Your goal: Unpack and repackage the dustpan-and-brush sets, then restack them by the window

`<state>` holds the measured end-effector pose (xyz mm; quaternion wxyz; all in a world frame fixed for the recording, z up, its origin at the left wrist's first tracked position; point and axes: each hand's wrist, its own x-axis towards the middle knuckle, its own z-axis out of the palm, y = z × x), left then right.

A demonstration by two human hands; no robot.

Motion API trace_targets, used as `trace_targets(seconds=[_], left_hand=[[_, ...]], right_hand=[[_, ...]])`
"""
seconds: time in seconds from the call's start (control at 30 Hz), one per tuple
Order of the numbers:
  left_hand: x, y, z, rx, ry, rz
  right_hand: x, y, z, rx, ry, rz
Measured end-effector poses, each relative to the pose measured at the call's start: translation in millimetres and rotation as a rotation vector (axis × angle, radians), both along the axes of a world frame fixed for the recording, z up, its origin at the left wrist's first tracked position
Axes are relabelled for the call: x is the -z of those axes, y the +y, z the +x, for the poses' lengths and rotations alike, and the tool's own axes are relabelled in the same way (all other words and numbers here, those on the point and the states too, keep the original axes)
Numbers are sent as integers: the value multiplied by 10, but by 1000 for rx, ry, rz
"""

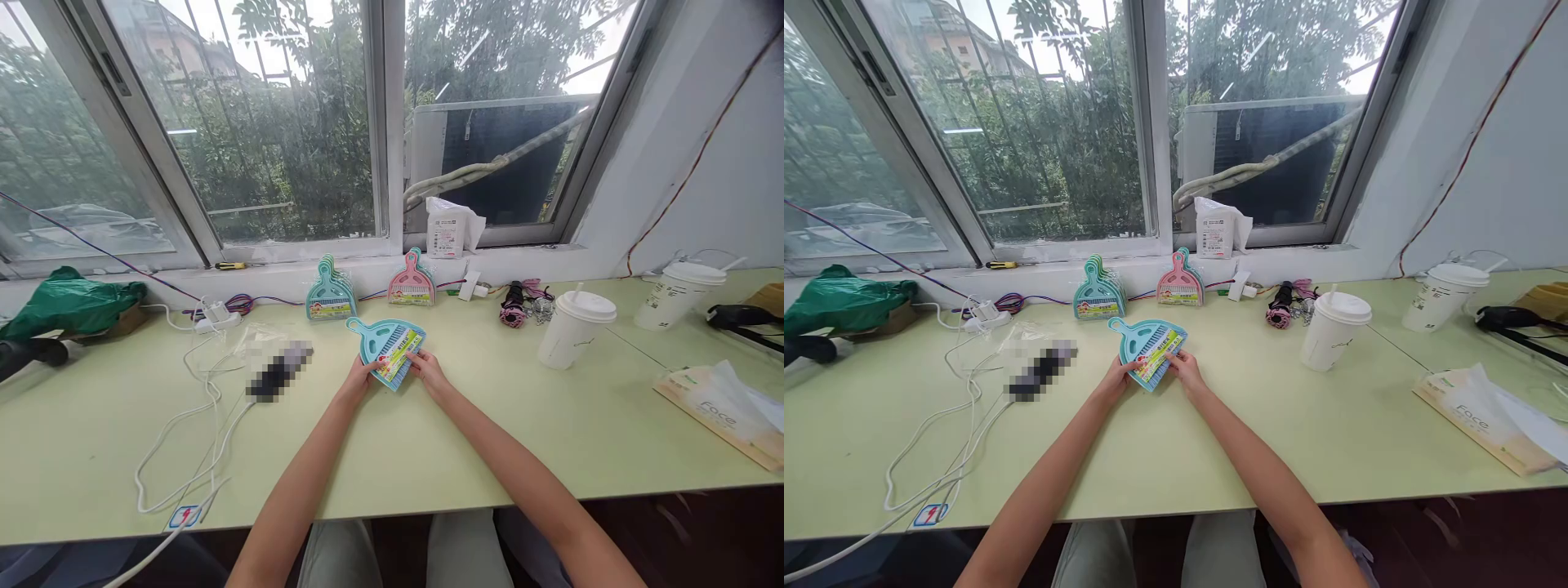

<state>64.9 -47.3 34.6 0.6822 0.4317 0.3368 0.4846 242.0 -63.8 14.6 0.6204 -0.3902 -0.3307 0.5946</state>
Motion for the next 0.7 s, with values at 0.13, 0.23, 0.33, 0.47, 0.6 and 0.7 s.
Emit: trace_targets(seconds=[0.13, 0.23, 0.33, 0.47, 0.6, 0.7], left_hand=[[37, 36, -32, -1, 25, 28], [63, 56, -64, 38, 74, 40], [57, 95, -141, 90, 163, 27], [-25, 240, -418, -232, 376, 160], [-209, 498, -971, -868, 850, 269], [-345, 696, -1514, -1039, 1243, 329]], right_hand=[[9, 14, -12, -31, 11, -7], [32, 24, -7, -1, 20, -17], [54, 29, 17, -8, 45, -18], [54, 44, 47, 6, 60, -14], [34, 70, 43, 28, 62, -21], [25, 77, 33, 13, 60, 0]])
